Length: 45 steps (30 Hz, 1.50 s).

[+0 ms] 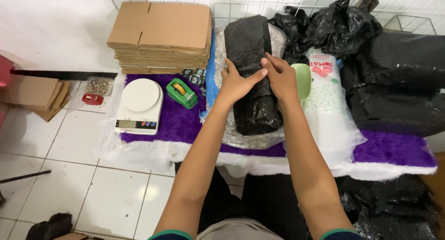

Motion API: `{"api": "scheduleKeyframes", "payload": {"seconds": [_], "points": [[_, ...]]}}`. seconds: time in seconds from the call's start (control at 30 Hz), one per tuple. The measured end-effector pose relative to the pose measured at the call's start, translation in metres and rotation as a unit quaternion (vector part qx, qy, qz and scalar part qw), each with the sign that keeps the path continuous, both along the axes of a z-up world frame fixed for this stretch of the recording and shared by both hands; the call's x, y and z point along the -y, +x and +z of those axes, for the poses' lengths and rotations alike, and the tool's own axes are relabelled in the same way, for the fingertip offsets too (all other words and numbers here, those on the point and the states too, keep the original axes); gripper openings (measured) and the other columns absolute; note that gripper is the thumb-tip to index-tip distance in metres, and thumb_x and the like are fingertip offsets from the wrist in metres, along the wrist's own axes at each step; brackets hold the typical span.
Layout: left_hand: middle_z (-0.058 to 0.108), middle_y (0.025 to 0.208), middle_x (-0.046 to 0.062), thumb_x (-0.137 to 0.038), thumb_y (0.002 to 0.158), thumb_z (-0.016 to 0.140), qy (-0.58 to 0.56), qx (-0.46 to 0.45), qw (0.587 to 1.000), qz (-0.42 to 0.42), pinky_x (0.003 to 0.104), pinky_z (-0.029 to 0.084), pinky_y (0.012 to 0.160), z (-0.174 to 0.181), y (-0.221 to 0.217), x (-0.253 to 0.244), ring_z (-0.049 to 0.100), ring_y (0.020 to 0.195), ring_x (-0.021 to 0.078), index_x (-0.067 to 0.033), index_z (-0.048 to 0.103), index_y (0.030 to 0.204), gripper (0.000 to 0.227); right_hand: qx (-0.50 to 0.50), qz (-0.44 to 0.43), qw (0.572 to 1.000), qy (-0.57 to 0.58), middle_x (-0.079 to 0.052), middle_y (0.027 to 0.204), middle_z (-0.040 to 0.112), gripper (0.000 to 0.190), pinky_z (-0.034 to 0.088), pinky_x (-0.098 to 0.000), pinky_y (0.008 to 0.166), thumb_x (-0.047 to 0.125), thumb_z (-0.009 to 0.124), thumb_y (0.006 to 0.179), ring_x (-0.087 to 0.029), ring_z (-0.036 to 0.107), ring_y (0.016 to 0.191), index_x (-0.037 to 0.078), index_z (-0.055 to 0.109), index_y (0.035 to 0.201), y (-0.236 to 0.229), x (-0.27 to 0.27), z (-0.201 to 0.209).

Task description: The person wraps a small black package in bubble wrap and secures it with tape. They fold the bubble wrap around the package, smooth the edges, and apply tape to seal the bundle. The wrapped package is placed on the table.

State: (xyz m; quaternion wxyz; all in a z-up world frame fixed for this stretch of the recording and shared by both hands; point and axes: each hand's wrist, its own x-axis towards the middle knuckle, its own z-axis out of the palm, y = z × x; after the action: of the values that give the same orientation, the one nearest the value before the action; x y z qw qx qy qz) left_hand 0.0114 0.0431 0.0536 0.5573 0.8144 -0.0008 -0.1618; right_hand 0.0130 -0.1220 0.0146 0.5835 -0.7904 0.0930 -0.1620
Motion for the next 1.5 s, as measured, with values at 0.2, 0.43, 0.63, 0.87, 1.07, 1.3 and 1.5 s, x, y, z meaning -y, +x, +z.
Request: {"api": "scheduleKeyframes", "payload": {"seconds": [0.2,0.43,0.63,0.87,1.07,1.3,1.5], "points": [[0.005,0.165,0.035,-0.078,0.065,0.078,-0.044,-0.022,0.999,-0.011,0.063,0.035,0.117,0.002,-0.007,-0.009,0.024,0.151,0.0517,-0.0004,-0.008,0.164,0.153,0.024,0.020,1.000,0.002,-0.011,0.127,0.067,0.037,0.057,-0.0409,0.090,0.039,0.086,0.091,-0.030,0.068,0.107,0.023,0.077,0.123,0.011,0.007,-0.013],[0.008,0.166,0.034,-0.076,0.067,0.079,-0.080,-0.030,0.996,-0.012,0.062,0.034,0.117,-0.003,-0.004,-0.028,0.024,0.151,0.0518,-0.0019,-0.005,0.165,0.150,0.006,0.029,0.999,-0.034,0.000,0.123,0.067,0.037,0.057,-0.0260,0.076,0.037,0.090,0.086,-0.012,0.064,0.085,0.028,0.078,0.121,0.012,-0.003,-0.001],[0.006,0.168,0.034,-0.062,0.076,0.080,-0.203,-0.030,0.978,-0.022,0.059,0.025,0.124,0.008,-0.015,-0.034,0.013,0.155,0.0496,-0.0011,-0.002,0.165,0.136,-0.008,0.039,0.990,-0.138,-0.003,0.127,0.061,0.038,0.056,-0.0327,0.079,0.038,0.086,0.088,-0.022,0.065,0.089,0.028,0.077,0.124,0.003,-0.019,0.021],[0.002,0.169,0.028,-0.067,0.084,0.069,-0.153,-0.019,0.988,-0.011,0.058,0.022,0.126,-0.016,-0.016,-0.029,0.011,0.156,0.0459,-0.0064,0.007,0.166,0.120,-0.066,0.051,0.980,-0.183,-0.003,0.131,0.058,0.042,0.055,-0.0418,0.093,0.046,0.083,0.088,-0.034,0.065,0.111,0.031,0.075,0.126,0.004,-0.025,0.032],[0.013,0.169,0.028,-0.062,0.084,0.072,-0.192,0.017,0.980,0.058,0.056,0.025,0.125,-0.034,-0.018,-0.023,0.019,0.155,0.0457,-0.0078,0.023,0.165,0.109,-0.102,0.050,0.967,-0.227,-0.004,0.128,0.056,0.039,0.052,-0.0420,0.099,0.055,0.078,0.091,-0.032,0.061,0.123,0.029,0.074,0.119,-0.003,-0.043,0.057],[0.015,0.168,0.029,-0.059,0.085,0.075,-0.266,0.042,0.961,0.066,0.057,0.029,0.122,-0.031,-0.029,-0.027,0.020,0.154,0.0482,-0.0089,0.025,0.165,0.107,-0.091,0.062,0.971,-0.213,-0.016,0.127,0.049,0.046,0.052,-0.0562,0.095,0.043,0.082,0.092,-0.047,0.054,0.127,0.012,0.068,0.123,-0.020,-0.064,0.075],[0.014,0.169,0.032,-0.048,0.081,0.085,-0.271,0.130,0.953,0.026,0.058,0.020,0.127,-0.039,-0.033,-0.036,0.013,0.155,0.0515,-0.0185,0.030,0.164,0.104,-0.087,0.055,0.972,-0.211,-0.013,0.129,0.047,0.054,0.053,-0.0533,0.096,0.048,0.088,0.086,-0.045,0.053,0.129,0.016,0.066,0.124,-0.005,-0.051,0.050]]}}
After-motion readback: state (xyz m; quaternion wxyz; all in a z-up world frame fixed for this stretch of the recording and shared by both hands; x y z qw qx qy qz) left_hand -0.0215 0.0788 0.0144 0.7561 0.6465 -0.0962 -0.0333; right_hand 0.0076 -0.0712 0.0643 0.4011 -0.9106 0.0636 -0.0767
